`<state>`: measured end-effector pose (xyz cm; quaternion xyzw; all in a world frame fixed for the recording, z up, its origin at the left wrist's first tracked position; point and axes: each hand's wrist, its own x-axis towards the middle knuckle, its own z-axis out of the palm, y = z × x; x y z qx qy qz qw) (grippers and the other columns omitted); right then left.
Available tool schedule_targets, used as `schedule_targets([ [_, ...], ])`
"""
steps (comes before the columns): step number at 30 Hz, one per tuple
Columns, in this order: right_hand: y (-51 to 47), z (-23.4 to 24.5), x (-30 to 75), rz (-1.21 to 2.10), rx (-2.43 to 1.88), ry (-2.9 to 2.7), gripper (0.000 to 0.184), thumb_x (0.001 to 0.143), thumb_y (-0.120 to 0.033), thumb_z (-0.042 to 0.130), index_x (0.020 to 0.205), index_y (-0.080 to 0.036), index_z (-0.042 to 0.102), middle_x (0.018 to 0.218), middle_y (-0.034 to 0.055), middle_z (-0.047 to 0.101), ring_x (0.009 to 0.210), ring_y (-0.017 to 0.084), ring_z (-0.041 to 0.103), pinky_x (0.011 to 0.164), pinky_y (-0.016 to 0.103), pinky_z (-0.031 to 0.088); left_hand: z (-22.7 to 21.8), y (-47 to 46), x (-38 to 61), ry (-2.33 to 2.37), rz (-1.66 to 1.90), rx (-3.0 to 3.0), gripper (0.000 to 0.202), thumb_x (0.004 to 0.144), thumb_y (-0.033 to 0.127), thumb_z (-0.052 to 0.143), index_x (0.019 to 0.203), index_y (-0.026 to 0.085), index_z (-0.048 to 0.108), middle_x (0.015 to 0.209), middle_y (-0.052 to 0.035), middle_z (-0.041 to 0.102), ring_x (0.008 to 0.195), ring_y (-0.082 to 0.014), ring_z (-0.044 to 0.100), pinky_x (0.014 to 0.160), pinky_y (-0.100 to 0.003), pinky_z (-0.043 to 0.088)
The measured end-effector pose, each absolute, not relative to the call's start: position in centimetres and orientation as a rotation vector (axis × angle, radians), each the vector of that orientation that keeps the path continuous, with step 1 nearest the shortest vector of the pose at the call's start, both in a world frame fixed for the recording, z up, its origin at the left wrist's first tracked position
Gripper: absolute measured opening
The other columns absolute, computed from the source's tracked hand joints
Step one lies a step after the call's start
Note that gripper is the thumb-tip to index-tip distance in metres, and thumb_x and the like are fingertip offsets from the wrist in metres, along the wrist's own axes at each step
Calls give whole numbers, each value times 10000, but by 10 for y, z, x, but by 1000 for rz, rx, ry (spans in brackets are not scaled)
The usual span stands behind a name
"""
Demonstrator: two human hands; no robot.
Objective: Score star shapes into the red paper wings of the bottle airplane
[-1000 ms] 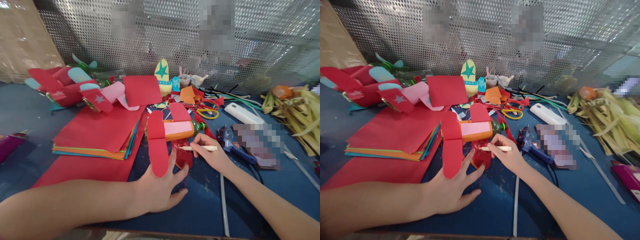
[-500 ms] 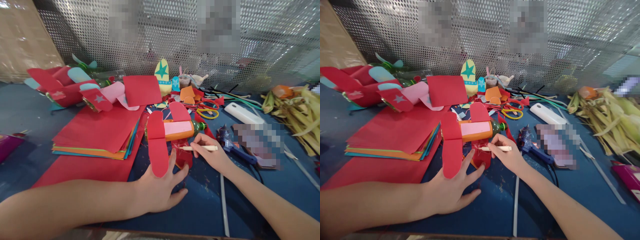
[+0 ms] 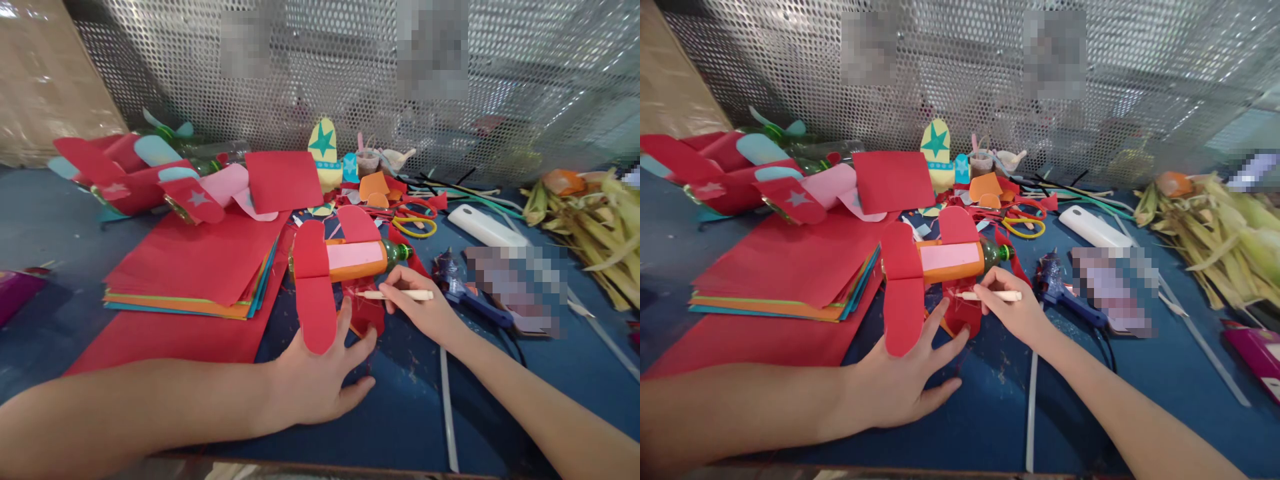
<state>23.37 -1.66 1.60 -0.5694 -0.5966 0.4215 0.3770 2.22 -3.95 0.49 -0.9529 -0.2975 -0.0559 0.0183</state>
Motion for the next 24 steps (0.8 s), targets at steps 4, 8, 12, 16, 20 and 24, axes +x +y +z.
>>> schedule_targets([
  [4,-16,14,234,1075,-1456,-1527,214,848,-339,560,697,-211,477,530,-46,551,500,107,474,524,240,369,4,-39,22,-934,-181,-2955,541,921,538,364,1386,269,432,1402,-262,377,1206,-445,450,831,-541,463],
  [8,-15,14,233,1079,-1452,-1530,215,846,-353,566,707,-213,481,535,-42,557,510,115,498,537,246,391,4,-39,22,-923,-187,-2962,540,924,537,355,1387,268,429,1400,-271,372,1214,-453,439,841,-565,450],
  [12,-15,15,233,1071,-1446,-1531,211,840,-362,572,717,-214,487,537,-39,565,521,122,528,555,251,415,4,-39,22,-944,-171,-2970,548,923,538,362,1400,274,410,1410,-249,373,1225,-446,427,863,-561,439],
  [16,-15,14,232,1067,-1450,-1535,191,836,-355,573,733,-213,496,545,-34,581,535,126,552,563,251,429,3,-40,23,-952,-156,-2981,552,924,541,359,1410,282,395,1420,-235,366,1226,-444,422,877,-564,427],
  [20,-15,12,232,1069,-1451,-1533,169,843,-345,569,756,-212,511,570,-31,596,556,125,568,576,248,440,3,-40,22,-946,-154,-2980,555,922,544,358,1411,283,392,1411,-241,372,1225,-447,424,865,-570,432],
  [24,-15,11,233,1065,-1454,-1539,168,844,-349,572,762,-213,516,587,-29,603,567,124,571,568,242,440,4,-39,23,-932,-164,-2970,552,923,540,354,1405,277,401,1394,-258,385,1203,-446,449,838,-563,451],
])
